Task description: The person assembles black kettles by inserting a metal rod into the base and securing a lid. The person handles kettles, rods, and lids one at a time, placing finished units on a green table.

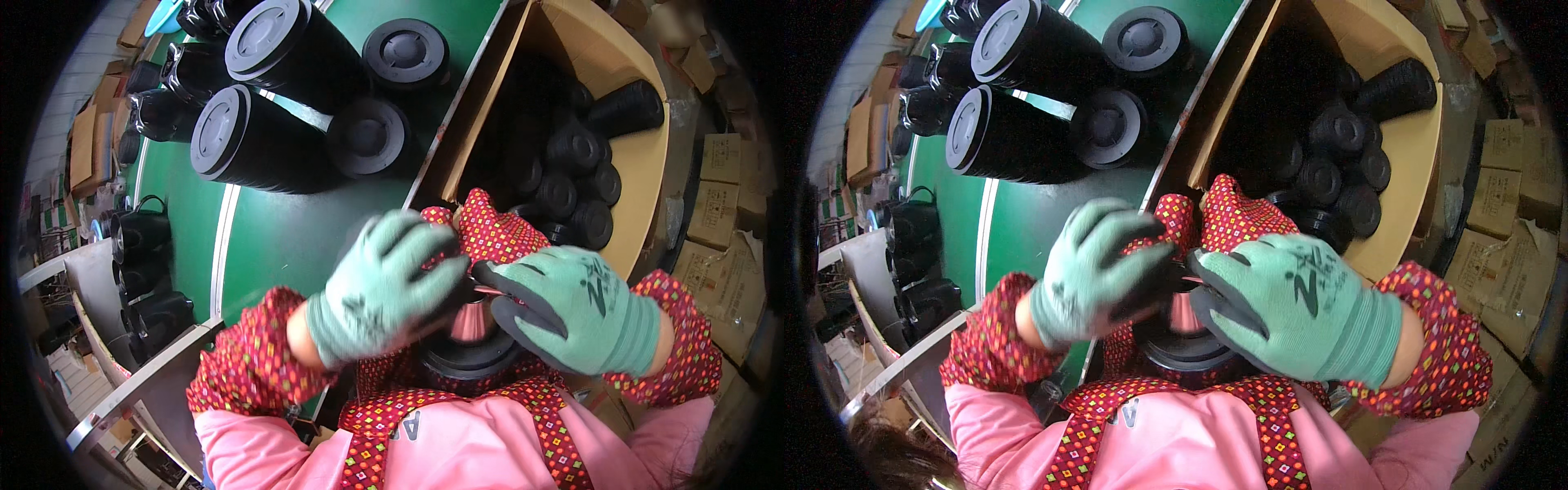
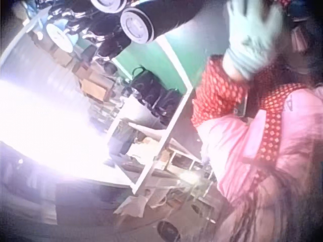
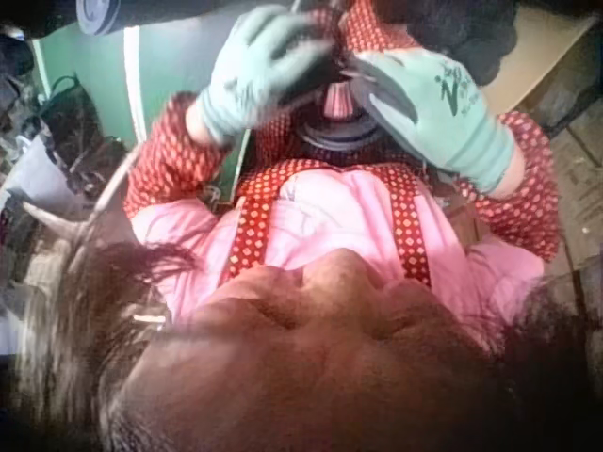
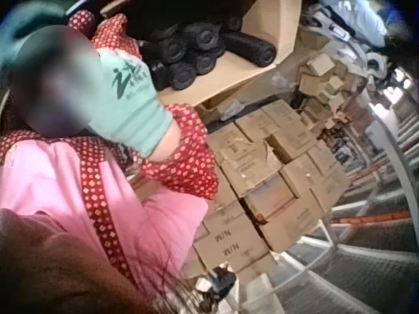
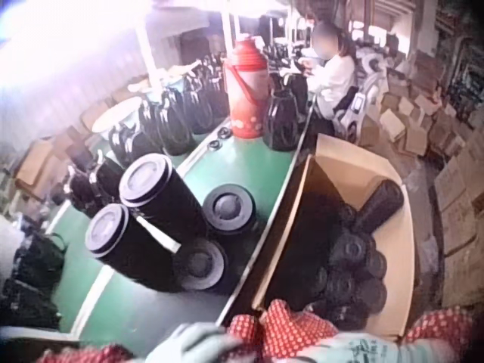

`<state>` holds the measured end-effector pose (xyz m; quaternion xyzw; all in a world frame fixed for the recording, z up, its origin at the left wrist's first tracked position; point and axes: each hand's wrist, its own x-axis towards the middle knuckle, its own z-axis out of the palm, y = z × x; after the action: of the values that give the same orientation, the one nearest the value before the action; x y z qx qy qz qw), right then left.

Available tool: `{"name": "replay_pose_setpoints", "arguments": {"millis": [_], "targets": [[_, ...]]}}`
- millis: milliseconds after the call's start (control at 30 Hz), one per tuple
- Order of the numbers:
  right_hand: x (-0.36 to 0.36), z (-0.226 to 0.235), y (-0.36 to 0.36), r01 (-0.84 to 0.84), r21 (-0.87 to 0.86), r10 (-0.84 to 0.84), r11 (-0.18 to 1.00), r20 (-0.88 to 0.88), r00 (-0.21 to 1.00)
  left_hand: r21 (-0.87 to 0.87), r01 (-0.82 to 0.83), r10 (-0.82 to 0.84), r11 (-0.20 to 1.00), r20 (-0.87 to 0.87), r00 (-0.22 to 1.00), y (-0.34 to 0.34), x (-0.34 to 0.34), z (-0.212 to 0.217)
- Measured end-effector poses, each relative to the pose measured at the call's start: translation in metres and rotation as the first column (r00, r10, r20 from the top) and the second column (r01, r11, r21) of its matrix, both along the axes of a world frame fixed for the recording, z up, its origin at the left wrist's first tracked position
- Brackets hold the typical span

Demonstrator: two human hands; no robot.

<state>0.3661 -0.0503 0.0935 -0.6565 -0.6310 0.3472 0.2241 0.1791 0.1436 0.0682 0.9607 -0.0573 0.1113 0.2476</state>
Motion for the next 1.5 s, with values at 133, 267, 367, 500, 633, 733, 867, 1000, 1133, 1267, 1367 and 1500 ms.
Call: {"name": "replay_pose_setpoints", "arguments": {"millis": [133,267,367,500,633,733,867,1000,1133,1267,1367,1500], "targets": [[0.050,-0.034,0.033,-0.245,0.265,0.276,0.933,-0.085,0.958,-0.050,-0.164,0.163,0.985,-0.024,0.986,-0.039,-0.018,-0.001],[0.018,-0.089,0.089,0.063,0.130,0.073,0.989,-0.824,0.561,-0.053,-0.102,0.096,0.993,-0.105,0.990,-0.047,-0.017,0.004],[-0.023,-0.116,0.107,-0.098,0.192,0.209,0.977,-0.956,0.208,-0.064,-0.061,0.052,0.996,-0.125,0.991,-0.044,-0.008,0.008],[-0.042,-0.144,0.099,-0.279,0.072,0.098,0.958,-0.992,0.081,0.034,-0.212,0.205,0.977,0.146,0.968,-0.054,-0.004,0.004],[-0.040,-0.128,0.124,-0.274,0.490,0.547,0.827,-0.814,0.197,-0.022,0.009,-0.011,1.000,-0.084,0.996,-0.070,0.034,0.019],[-0.042,-0.132,0.130,-0.298,0.516,0.574,0.803,-0.805,0.150,-0.013,0.030,-0.032,0.999,-0.237,0.971,-0.101,0.059,0.002],[-0.044,-0.135,0.126,-0.279,0.528,0.555,0.802,-0.831,0.025,-0.089,0.061,-0.086,0.994,-0.302,0.949,-0.104,0.066,-0.010],[-0.036,-0.141,0.121,-0.200,0.682,0.710,0.704,-0.678,0.189,-0.229,0.037,-0.085,0.973,-0.203,0.975,-0.108,0.056,-0.014],[-0.025,-0.155,0.106,-0.184,0.677,0.695,0.712,-0.642,0.325,-0.476,0.105,-0.173,0.873,-0.100,0.980,-0.117,0.049,-0.034],[0.005,-0.168,0.077,-0.251,0.584,0.598,0.772,-0.534,0.598,-0.554,0.266,-0.248,0.789,0.108,0.963,-0.092,0.039,-0.019],[0.006,-0.156,0.059,-0.243,0.468,0.482,0.850,-0.502,0.718,-0.633,0.257,-0.150,0.731,0.219,0.964,-0.102,0.031,-0.021],[0.011,-0.126,0.061,-0.212,0.333,0.333,0.919,-0.366,0.869,-0.653,0.388,-0.215,0.650,0.332,0.918,-0.084,0.023,-0.020]]}}
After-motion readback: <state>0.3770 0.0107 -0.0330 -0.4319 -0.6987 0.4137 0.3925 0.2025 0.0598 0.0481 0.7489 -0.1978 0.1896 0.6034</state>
